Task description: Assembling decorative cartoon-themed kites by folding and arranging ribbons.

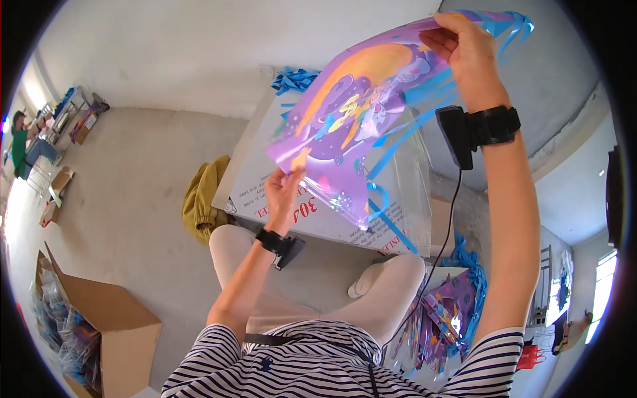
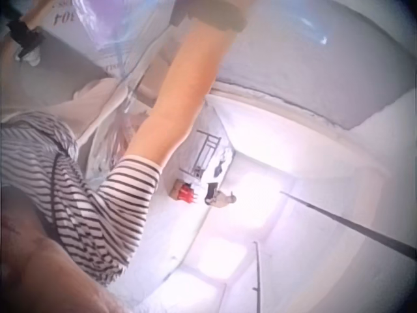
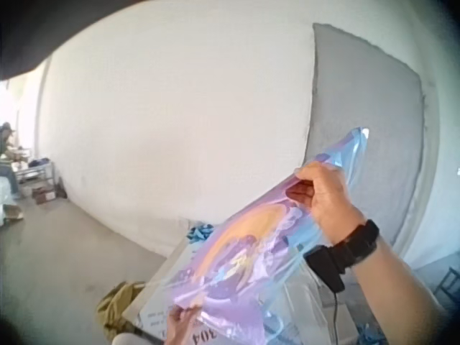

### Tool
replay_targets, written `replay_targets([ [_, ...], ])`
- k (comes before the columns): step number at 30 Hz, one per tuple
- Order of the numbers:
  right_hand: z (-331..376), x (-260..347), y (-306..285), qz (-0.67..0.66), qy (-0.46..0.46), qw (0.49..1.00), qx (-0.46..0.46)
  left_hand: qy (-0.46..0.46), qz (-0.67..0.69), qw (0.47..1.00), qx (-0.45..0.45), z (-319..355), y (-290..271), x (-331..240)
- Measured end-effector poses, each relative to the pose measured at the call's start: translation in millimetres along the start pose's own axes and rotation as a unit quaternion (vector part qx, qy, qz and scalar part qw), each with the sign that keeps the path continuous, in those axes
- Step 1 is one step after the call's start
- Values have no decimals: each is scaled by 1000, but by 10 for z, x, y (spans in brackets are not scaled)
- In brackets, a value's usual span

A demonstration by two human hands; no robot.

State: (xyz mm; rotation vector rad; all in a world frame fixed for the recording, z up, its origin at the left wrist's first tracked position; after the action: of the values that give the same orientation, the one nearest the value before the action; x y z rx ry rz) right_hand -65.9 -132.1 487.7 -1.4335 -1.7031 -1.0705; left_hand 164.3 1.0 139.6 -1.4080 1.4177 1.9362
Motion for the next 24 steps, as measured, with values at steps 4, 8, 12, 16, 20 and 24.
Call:
replay_targets([
  [4,-71,247,-79,18,-43,999,-8,85,-42,996,-1,-278,-9,-354],
  [8,-237,499,-182,3,-54,998,-23,139,-113,983,38,-434,11,-565],
  [12,-328,688,-232,-31,-37,998,-28,145,-194,967,81,-243,122,-499],
  [16,-356,843,-308,-39,-43,998,-14,153,-331,925,106,-225,7,-335],
  [20,-630,977,-559,-38,-27,999,-14,178,-354,914,91,-306,-29,-325],
  [24,-729,959,-487,-57,-7,998,-3,232,-386,889,82,-477,-310,-406],
])
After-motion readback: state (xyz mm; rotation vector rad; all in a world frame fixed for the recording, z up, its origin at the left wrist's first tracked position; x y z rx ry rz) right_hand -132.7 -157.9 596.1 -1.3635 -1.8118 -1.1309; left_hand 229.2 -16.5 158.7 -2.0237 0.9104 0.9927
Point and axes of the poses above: each hand's wrist, its own z-axis away from the middle knuckle, its own y-axis out of the palm, x = y × z, the point moved 2 cm from there along -z, towards the middle knuckle, and after that the axes turned 6 degrees about -x, right-handed, at the moved point
